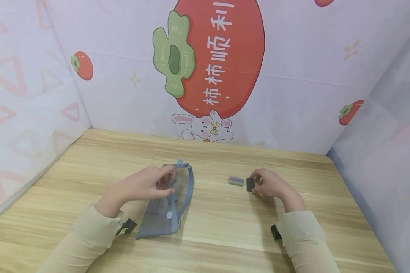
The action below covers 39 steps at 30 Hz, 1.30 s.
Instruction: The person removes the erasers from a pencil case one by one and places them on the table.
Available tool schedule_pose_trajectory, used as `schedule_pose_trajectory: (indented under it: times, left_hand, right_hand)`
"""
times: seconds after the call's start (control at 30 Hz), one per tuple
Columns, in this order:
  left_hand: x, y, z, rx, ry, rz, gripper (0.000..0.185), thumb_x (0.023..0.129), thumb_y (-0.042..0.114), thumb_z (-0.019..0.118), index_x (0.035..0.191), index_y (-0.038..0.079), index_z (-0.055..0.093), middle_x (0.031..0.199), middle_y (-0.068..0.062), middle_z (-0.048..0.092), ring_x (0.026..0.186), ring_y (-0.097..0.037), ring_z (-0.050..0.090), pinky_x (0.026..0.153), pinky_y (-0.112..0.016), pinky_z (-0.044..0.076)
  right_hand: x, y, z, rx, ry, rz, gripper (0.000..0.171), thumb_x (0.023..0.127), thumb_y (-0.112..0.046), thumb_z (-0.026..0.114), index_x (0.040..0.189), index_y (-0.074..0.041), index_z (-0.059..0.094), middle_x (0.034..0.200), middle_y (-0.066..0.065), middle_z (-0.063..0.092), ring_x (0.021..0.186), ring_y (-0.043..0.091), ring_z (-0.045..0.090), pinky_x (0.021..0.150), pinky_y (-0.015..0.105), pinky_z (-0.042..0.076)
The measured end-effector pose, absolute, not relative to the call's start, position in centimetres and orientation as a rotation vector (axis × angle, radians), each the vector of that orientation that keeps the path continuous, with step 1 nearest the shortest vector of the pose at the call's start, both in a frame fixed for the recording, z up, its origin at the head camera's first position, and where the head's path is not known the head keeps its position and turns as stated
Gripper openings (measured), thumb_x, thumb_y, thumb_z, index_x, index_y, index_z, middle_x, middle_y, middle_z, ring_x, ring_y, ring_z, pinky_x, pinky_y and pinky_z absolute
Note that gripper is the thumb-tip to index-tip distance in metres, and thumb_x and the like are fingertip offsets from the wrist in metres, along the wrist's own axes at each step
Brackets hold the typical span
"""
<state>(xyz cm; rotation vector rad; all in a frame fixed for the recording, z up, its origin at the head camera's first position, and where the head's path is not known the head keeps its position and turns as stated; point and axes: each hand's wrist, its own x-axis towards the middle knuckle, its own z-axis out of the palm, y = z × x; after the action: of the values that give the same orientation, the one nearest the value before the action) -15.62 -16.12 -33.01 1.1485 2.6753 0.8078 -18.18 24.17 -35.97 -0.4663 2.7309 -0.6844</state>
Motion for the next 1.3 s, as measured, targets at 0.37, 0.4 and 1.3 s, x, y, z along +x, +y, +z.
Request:
schedule_pose_trajectory:
  times: [0.37, 0.4, 1.3]
  left_hand:
    - [-15.7, -16.5, -32.9, 1.145, 2.692, 0.807, 0.021, 0.089, 0.025, 0.070, 0.098, 0.016, 0.052, 0.069, 0.009, 0.052, 0.060, -0.003, 0.048, 0.060, -0.021, 0.044]
    - [-15.7, -16.5, -32.9, 1.146, 2.691, 0.807, 0.021, 0.089, 0.025, 0.070, 0.098, 0.016, 0.052, 0.069, 0.009, 0.052, 0.060, -0.003, 0.048, 0.060, -0.021, 0.044]
    - [-15.7, -16.6, -32.7, 1.161, 2.688, 0.815, 0.021, 0.089, 0.025, 0.070, 0.096, 0.016, 0.052, 0.069, 0.009, 0.053, 0.060, -0.003, 0.048, 0.060, -0.021, 0.043]
  right_hand:
    - [-17.8, 24.1, -35.5, -0.494, 2.811, -0.738, 0.037, 0.091, -0.013, 0.068, 0.123, 0.003, 0.060, 0.121, 0.021, 0.063, 0.104, 0.034, 0.058, 0.086, 0.049, 0.050]
    - [-17.8, 24.1, -35.4, -0.504, 2.819, -0.742, 0.036, 0.091, -0.013, 0.068, 0.123, 0.003, 0.060, 0.121, 0.022, 0.063, 0.104, 0.035, 0.058, 0.086, 0.050, 0.050]
    - [-17.9, 17.8, -34.9, -0.739, 2.888, -0.896, 0.032, 0.090, -0.010, 0.070, 0.119, 0.001, 0.064, 0.113, 0.019, 0.066, 0.102, 0.034, 0.061, 0.089, 0.051, 0.050]
